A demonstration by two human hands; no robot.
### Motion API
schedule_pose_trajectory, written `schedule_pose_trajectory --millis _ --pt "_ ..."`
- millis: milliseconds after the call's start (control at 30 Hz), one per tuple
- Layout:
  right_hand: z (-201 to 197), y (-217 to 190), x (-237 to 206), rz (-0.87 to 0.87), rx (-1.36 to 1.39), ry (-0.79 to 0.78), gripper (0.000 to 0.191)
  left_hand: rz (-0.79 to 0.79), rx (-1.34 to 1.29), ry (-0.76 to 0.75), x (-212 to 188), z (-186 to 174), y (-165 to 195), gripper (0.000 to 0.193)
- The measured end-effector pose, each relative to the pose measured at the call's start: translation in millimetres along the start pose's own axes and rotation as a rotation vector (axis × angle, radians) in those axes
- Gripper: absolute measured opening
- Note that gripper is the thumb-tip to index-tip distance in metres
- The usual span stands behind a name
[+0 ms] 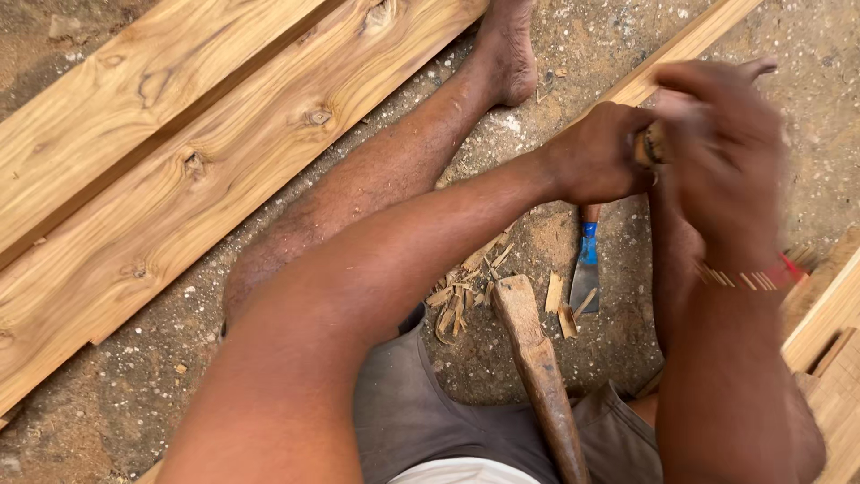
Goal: The person sits on the ground and uses a wooden mallet to strike a metal chisel, carving a notch into a long piece of lumber.
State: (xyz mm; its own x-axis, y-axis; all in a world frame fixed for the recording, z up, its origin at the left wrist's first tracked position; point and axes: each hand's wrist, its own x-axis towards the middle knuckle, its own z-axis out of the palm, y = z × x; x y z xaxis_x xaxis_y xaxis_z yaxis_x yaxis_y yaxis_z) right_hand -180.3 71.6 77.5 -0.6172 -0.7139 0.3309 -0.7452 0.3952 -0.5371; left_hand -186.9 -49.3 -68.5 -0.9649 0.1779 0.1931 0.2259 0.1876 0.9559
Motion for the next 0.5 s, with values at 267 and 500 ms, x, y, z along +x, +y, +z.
schedule_pose_trajectory --millis 267,500 --pt "44 88 33 0.567 0.756 0.11 0.03 -0.058 -0.001 -0.007 84 24 -42 0.022" --pt "71 118 25 0.655 0.921 0.365 0.126 -0.116 -0.054 0.026 75 28 -64 0.032"
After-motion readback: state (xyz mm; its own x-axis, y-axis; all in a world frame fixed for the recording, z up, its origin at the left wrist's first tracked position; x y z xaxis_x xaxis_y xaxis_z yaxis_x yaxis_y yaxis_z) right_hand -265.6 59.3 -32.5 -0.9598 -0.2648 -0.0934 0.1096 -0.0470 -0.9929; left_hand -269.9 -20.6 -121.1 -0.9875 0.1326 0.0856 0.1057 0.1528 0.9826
